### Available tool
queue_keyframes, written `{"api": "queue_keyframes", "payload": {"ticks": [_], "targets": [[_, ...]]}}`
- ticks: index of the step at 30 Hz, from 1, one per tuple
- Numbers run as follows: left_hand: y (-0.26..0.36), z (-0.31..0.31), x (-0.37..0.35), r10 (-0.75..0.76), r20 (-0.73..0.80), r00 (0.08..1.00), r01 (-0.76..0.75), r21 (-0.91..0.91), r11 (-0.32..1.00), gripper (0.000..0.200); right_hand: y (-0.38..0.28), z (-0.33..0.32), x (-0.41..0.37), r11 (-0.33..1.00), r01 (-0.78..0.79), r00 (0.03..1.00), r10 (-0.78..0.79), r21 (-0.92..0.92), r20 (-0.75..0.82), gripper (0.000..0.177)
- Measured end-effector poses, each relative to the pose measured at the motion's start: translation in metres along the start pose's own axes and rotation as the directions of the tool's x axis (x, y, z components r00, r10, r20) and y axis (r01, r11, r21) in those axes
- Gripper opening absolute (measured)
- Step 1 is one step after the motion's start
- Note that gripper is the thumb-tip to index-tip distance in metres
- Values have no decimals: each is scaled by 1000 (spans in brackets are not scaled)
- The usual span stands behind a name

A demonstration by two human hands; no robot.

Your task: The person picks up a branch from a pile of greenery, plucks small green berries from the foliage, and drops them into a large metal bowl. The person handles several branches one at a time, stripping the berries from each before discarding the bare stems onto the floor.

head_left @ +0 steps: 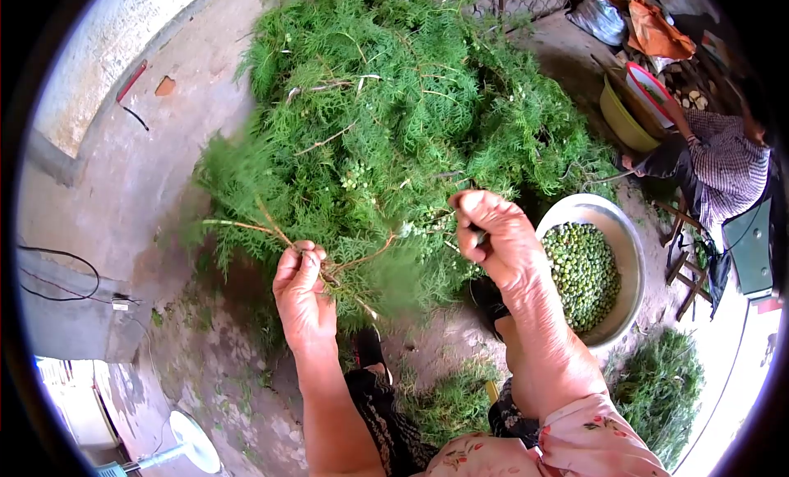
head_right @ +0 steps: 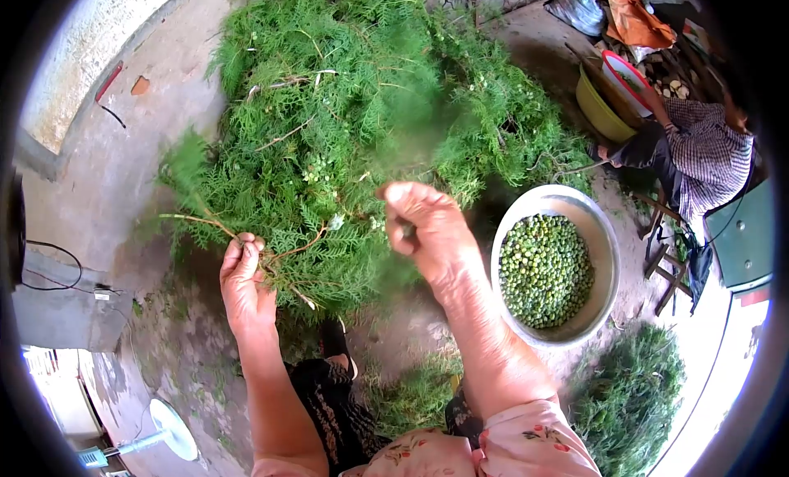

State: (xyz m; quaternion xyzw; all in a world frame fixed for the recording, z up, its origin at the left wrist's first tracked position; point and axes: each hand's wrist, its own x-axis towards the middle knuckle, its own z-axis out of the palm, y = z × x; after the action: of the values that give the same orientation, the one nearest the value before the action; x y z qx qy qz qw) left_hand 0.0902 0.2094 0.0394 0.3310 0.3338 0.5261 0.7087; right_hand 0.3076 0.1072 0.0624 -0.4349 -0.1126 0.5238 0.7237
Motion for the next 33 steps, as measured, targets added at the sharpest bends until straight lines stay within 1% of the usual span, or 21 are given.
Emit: {"api": "queue_keyframes", "payload": {"ticks": [1, 2, 3, 4, 6, 7, 10, 14, 15, 18, 19, 22, 23, 27, 28, 30, 31, 33], "targets": [[2, 0, -1, 2, -13, 1000, -2, 15, 1000, 8, 1, 3, -2, 992, -15, 1000, 13, -126, -14, 22], [2, 0, -1, -4, 8, 1000, 4, 11, 1000, 8, 2, 6, -3, 968, -31, 999, 25, -249, -31, 22], [2, -1, -1, -12, 27, 1000, 12, 8, 1000, 8, 3, 8, -2, 943, -32, 999, 32, -332, -5, 23], [2, -1, -1, -19, 45, 999, 19, 5, 1000, 8, 5, 11, -3, 927, -52, 999, 53, -372, -10, 24], [1, 2, -2, -6, 48, 999, 5, 12, 1000, 8, 9, 12, -2, 846, -25, 999, 39, -532, 16, 26], [1, 4, -3, -5, 49, 999, 4, 17, 1000, 8, 10, 10, 0, 785, -84, 993, 118, -614, 14, 31], [2, 8, -6, -3, 57, 998, -1, 65, 998, 8, 12, 15, -6, 775, -136, 983, 184, -617, 14, 32], [-1, 13, -8, -13, 86, 996, 4, 110, 994, 8, 22, 19, -10, 791, -86, 994, 108, -606, 0, 29], [-2, 13, -7, 1, 84, 996, -14, 151, 988, 9, 24, 18, -8, 811, -74, 996, 85, -580, -9, 24], [-2, 17, -11, -33, 142, 989, 11, 153, 988, 9, 23, 21, -9, 867, -50, 996, 9, -495, -85, 18], [-8, 20, -12, -15, 111, 994, -6, 183, 983, 9, 28, 20, -8, 891, 30, 992, -82, -453, -97, 15], [-11, 24, -18, -111, 193, 975, 78, 170, 982, 9, 28, 22, -9, 917, 44, 971, -133, -397, -199, 17], [-13, 33, -22, -123, 174, 977, 100, 137, 986, 10, 30, 21, -10, 940, 80, 969, -150, -330, -194, 18], [-24, 32, -23, -185, 240, 953, 162, 114, 980, 9, 27, 19, -12, 992, 32, 961, -65, -124, -270, 20], [-25, 35, -25, -212, 233, 949, 192, 102, 976, 10, 27, 18, -11, 987, 54, 957, -94, -151, -273, 20], [-25, 38, -27, -230, 269, 935, 215, 86, 973, 11, 29, 15, -11, 975, 96, 948, -151, -203, -279, 21], [-26, 38, -27, -240, 284, 928, 223, 90, 971, 10, 29, 17, -11, 941, 159, 932, -243, -299, -269, 21], [-25, 39, -27, -277, 296, 914, 265, 81, 961, 10, 29, 18, -11, 893, 250, 908, -351, -374, -231, 22]]}}
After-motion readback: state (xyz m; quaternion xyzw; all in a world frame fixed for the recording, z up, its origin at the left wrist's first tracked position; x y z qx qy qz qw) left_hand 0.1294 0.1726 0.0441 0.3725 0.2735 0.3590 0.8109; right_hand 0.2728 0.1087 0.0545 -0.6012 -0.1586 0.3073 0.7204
